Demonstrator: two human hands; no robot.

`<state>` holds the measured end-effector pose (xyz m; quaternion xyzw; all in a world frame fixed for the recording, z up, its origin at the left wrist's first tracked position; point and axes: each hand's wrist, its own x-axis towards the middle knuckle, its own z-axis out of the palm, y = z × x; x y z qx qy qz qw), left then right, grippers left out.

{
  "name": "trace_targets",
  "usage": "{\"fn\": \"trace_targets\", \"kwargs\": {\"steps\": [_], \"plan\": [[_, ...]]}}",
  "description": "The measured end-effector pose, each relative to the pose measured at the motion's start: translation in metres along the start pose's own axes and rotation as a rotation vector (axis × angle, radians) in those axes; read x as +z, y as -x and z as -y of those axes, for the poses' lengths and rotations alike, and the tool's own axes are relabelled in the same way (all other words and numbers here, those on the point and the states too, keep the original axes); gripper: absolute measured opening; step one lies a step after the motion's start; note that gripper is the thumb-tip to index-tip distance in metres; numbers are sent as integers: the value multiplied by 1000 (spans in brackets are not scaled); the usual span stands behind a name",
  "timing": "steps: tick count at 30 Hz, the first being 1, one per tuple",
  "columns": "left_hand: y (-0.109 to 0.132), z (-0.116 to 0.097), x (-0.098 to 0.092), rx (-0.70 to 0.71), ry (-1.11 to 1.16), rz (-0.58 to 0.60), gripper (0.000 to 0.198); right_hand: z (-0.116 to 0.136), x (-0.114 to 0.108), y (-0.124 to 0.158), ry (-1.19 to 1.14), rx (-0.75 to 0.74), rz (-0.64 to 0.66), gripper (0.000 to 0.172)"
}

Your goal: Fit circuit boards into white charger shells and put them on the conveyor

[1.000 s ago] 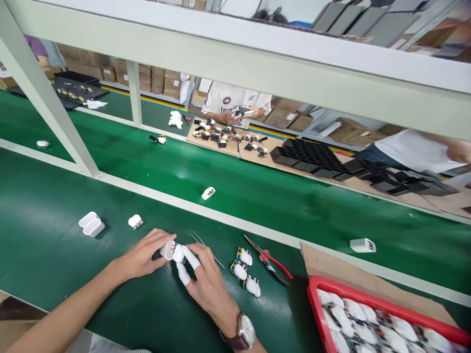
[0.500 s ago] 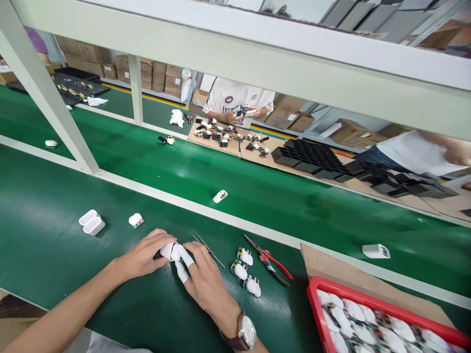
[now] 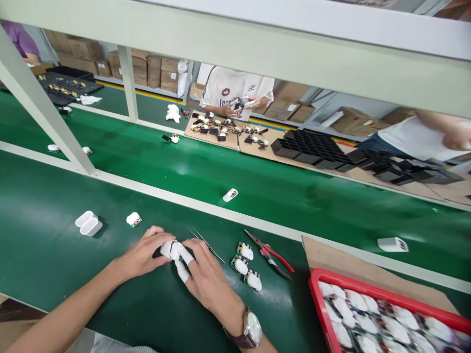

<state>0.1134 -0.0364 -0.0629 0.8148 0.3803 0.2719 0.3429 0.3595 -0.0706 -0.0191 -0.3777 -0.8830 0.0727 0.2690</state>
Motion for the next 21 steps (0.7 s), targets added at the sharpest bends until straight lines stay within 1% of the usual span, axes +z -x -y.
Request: {"fn": "trace_targets", "kwargs": {"steps": [4, 7, 11, 14, 16, 18, 21], "plan": [[0, -1, 2, 3, 18, 21, 50, -1, 3, 1, 38, 0, 50, 28], [0, -2, 3, 10, 40, 38, 50, -2, 5, 3, 28, 22, 56, 28], [-2, -6, 0, 18, 103, 101, 52, -3, 8, 3, -24, 27, 49, 19], [-3, -9, -2, -13, 122, 131, 52, -3, 15, 2, -41, 38, 26, 15], [-2, -10, -2, -45, 109, 121, 57, -4, 22, 1, -63, 44, -3, 19], [1, -10, 0, -43, 102, 78, 59, -5, 28, 2, -100, 49, -30, 26], [5, -9, 2, 75, 89, 14, 42, -6, 31, 3, -124, 68, -40, 32]]}}
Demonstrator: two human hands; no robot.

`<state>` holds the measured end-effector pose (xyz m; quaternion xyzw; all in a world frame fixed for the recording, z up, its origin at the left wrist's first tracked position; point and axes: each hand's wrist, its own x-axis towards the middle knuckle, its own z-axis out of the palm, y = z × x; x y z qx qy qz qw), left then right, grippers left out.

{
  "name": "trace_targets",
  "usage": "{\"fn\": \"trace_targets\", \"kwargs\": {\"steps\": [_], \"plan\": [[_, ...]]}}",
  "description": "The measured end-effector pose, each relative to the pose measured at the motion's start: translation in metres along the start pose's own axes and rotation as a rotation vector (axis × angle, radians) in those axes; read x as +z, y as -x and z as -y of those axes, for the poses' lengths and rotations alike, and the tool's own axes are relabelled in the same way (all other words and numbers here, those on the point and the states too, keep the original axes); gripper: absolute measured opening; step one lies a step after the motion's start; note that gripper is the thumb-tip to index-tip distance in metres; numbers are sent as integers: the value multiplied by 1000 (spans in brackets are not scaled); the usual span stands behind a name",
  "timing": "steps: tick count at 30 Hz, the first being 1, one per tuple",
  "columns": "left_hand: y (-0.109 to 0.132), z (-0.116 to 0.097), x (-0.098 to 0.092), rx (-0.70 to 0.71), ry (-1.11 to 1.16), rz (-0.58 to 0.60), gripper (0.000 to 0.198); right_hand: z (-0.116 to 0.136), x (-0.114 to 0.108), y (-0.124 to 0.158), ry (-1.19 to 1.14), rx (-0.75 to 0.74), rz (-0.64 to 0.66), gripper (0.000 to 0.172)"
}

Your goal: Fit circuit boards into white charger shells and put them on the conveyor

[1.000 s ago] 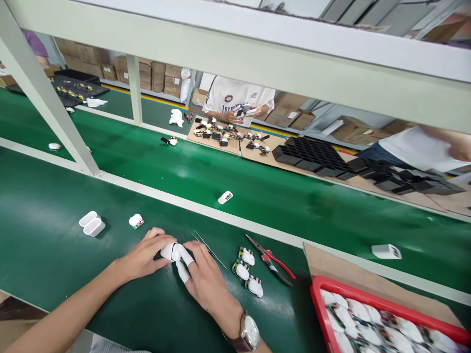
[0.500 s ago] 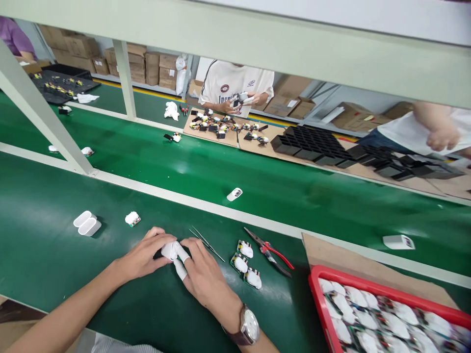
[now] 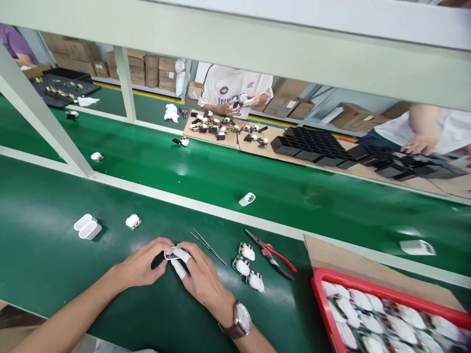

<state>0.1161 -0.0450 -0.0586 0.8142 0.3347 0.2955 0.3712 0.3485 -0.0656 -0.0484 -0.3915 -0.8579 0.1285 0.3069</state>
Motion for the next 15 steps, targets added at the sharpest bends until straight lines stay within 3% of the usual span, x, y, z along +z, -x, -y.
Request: {"fn": "trace_targets", "kwargs": {"steps": [6, 12, 15], "plan": [[0, 3, -2, 239, -118, -105, 24, -1, -3, -4, 35, -13, 54, 27], [-4, 3, -5, 286, -118, -121, 25, -6, -7, -5, 28, -29, 115, 29], [-5, 3, -5, 281, -100, -107, 24, -13, -13, -2, -98, 43, 121, 35]]}}
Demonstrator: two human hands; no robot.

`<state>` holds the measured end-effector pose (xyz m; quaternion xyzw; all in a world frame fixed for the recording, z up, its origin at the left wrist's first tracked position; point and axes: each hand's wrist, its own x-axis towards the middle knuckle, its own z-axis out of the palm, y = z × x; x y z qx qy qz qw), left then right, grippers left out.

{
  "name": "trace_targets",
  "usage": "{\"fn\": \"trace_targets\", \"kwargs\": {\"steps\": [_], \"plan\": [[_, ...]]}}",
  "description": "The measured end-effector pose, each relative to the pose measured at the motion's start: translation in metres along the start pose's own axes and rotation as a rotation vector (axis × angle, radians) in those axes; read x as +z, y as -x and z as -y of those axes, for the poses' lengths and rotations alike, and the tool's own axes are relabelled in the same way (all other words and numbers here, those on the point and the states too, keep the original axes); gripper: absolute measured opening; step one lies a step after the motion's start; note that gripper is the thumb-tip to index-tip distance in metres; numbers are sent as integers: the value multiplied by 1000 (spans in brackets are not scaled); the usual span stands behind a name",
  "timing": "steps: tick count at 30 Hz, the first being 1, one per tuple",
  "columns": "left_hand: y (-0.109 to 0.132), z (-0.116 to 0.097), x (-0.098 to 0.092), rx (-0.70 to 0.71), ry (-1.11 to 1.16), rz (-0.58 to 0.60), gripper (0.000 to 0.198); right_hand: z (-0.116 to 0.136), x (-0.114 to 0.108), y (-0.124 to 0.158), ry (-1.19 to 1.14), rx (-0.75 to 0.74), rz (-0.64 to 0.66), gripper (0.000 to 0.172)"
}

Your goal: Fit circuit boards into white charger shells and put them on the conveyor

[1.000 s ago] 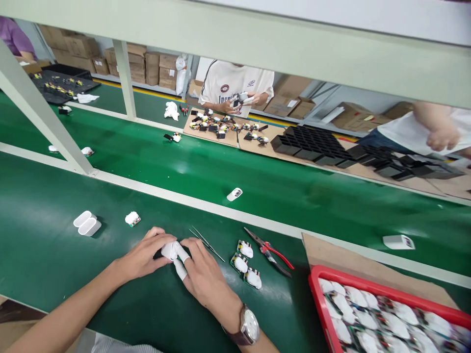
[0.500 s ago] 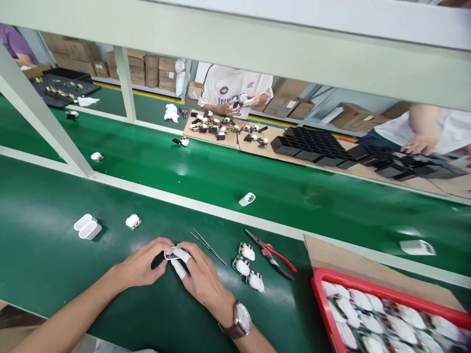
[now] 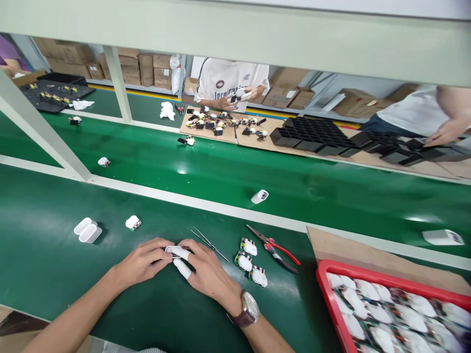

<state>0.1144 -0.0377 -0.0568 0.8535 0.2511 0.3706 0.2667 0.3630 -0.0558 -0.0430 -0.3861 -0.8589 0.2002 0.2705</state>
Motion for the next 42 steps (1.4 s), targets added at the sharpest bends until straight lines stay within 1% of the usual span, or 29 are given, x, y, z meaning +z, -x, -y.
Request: {"fn": "trace_targets", "kwargs": {"steps": [3, 5, 7, 8, 9, 10, 12, 13, 14, 15, 16, 18, 20, 23, 25, 26, 28, 31, 34, 36, 37, 39, 41, 42], "plan": [[-1, 0, 1, 10, 2, -24, 28, -8, -2, 5, -148, 88, -80, 45], [-1, -2, 1, 1, 11, -33, 29, -11, -1, 8, -134, 116, -103, 45], [-3, -4, 2, -70, 50, -12, 22, -12, 2, 10, -46, 93, -111, 42], [-5, -5, 3, -145, 87, -14, 16, -11, 2, 11, 14, 68, -121, 40], [-6, -5, 3, -249, 143, -38, 9, -11, 3, 11, 87, 51, -132, 39], [-8, -6, 4, -379, 225, -90, 3, -12, 3, 11, 169, 52, -145, 38], [-13, -5, 4, -666, 448, -219, 17, -16, 1, 13, 348, 119, -154, 39], [-17, -2, 2, -782, 550, -270, 23, -19, 0, 14, 436, 176, -146, 40], [-21, 1, -1, -854, 608, -298, 28, -23, -2, 15, 519, 236, -132, 39], [-28, 6, -5, -870, 585, -298, 31, -28, -3, 17, 590, 288, -119, 38], [-36, 13, -11, -839, 490, -284, 32, -32, -5, 18, 648, 329, -110, 36], [-58, 31, -27, -711, 217, -258, 33, -40, -8, 21, 719, 374, -120, 35], [-88, 57, -46, -617, 4, -262, 30, -45, -9, 22, 732, 360, -165, 35], [-131, 99, -76, -597, -182, -306, 25, -47, -6, 24, 699, 264, -225, 34], [-147, 123, -93, -613, -286, -306, 26, -47, -2, 25, 663, 198, -260, 31], [-150, 132, -100, -621, -324, -293, 26, -47, 1, 25, 641, 166, -279, 29], [-144, 142, -113, -625, -379, -258, 25, -47, 6, 26, 581, 96, -319, 29], [-118, 146, -138, -612, -451, -241, 23, -45, 12, 21, 453, 16, -351, 32], [-89, 146, -170, -630, -533, -250, 35, -33, 18, 3, 346, -35, -284, 36], [-77, 149, -185, -653, -578, -241, 43, -20, 24, -18, 298, -64, -201, 38], [-74, 152, -189, -658, -593, -230, 47, -13, 29, -32, 278, -74, -161, 40], [-76, 160, -186, -649, -610, -203, 50, 0, 41, -62, 250, -82, -105, 46], [-87, 168, -174, -622, -618, -174, 49, 10, 58, -94, 242, -90, -79, 49], [-95, 172, -166, -606, -620, -159, 47, 14, 66, -107, 247, -99, -69, 44]]}}
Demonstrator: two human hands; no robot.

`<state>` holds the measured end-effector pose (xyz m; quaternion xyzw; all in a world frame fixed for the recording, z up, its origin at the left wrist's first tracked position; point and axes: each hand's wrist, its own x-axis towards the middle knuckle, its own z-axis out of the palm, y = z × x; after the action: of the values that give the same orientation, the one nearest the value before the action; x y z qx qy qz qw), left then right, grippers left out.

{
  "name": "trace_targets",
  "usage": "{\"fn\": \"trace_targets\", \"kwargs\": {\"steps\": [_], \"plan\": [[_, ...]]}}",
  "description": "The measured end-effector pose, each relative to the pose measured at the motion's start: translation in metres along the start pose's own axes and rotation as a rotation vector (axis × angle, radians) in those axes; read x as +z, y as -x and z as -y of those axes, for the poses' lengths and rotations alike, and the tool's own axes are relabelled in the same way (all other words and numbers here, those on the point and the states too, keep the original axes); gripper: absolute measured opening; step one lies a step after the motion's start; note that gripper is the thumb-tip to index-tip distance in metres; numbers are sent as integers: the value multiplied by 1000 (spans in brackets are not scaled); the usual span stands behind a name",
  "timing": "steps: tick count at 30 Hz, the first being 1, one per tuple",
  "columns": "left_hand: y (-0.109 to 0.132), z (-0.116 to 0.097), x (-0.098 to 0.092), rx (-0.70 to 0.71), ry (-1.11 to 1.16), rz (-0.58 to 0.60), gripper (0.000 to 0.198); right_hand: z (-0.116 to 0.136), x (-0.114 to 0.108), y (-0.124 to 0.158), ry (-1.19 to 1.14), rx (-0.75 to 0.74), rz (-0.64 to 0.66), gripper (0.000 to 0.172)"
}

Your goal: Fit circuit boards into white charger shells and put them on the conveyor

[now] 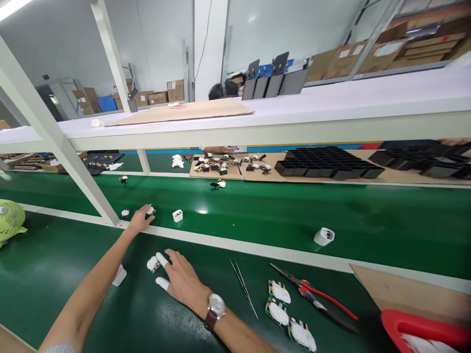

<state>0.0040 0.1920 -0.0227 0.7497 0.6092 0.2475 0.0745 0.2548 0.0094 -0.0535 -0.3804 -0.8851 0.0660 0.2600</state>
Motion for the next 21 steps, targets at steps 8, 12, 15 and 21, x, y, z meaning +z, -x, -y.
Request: {"fn": "trace_targets", "kwargs": {"steps": [8, 12, 15, 21], "plan": [[19, -52, 12, 215, 52, 172, 41, -21, -1, 21, 46, 43, -23, 20], [74, -71, -1, 380, 114, 370, 51, -47, -40, 77, 13, 126, -112, 30], [77, -61, -13, 442, 96, 471, 49, -53, -57, 106, 6, 164, -118, 33], [9, 2, -39, 88, -263, 54, 51, -37, -69, 129, 84, 308, -44, 30]]}}
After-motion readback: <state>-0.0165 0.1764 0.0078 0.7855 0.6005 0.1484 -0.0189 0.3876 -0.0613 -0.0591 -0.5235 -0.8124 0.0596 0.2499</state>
